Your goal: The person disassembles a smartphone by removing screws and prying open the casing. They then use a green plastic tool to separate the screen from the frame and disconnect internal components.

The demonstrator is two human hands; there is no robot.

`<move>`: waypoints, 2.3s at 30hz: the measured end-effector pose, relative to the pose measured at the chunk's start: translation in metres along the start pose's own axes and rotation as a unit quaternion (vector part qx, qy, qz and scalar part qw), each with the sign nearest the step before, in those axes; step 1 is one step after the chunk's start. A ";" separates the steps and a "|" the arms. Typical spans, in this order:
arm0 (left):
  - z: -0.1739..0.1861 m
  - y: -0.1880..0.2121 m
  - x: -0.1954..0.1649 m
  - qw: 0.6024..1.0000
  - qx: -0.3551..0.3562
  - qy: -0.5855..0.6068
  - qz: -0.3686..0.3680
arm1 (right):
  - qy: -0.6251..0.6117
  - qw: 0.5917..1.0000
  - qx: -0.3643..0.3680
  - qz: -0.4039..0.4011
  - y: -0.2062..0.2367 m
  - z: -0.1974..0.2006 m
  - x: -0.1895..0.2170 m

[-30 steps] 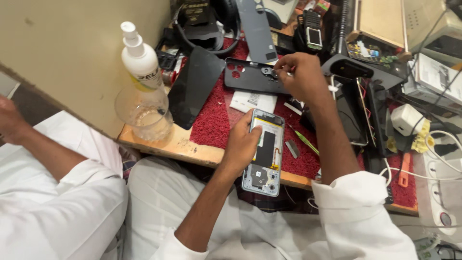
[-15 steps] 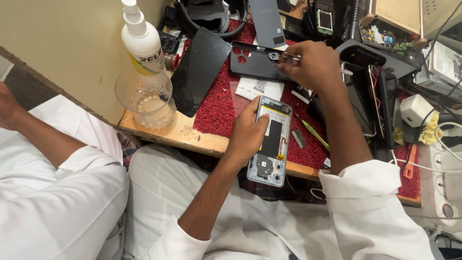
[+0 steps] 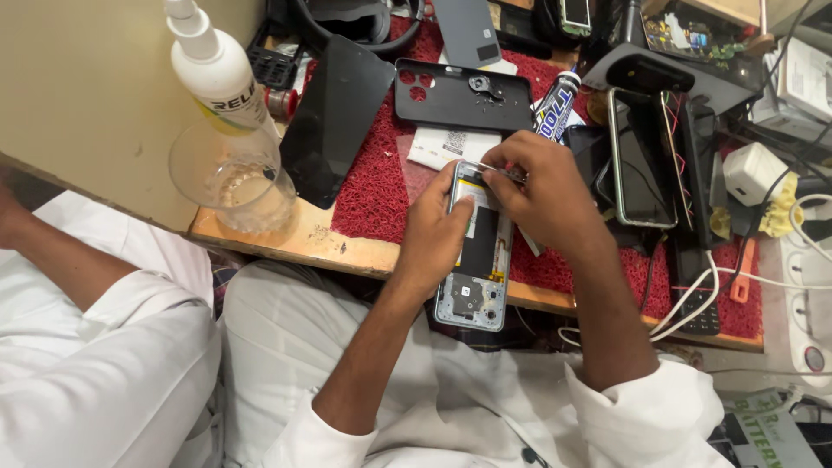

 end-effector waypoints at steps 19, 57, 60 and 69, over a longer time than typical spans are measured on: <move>-0.002 -0.003 0.002 0.998 0.027 -0.050 -0.036 | 0.073 0.996 0.002 -0.048 -0.016 -0.010 0.004; -0.002 0.000 0.007 0.999 0.028 -0.016 0.013 | 0.000 0.994 -0.086 0.061 0.016 -0.011 -0.001; -0.001 -0.001 0.007 1.000 0.028 -0.013 -0.005 | 0.009 0.994 -0.092 0.050 0.017 -0.012 0.000; 0.000 -0.005 0.004 0.999 0.009 -0.034 -0.014 | -0.006 0.993 -0.114 0.016 0.015 -0.015 0.006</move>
Point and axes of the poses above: each hand's wrist, its own y-axis away from the middle knuckle, its own z-axis out of the back of the hand, x = y × z, the point moved 8 cm from there along -y, towards the middle knuckle, and after that the axes turned 9 degrees about -z, right-handed, at the moved point
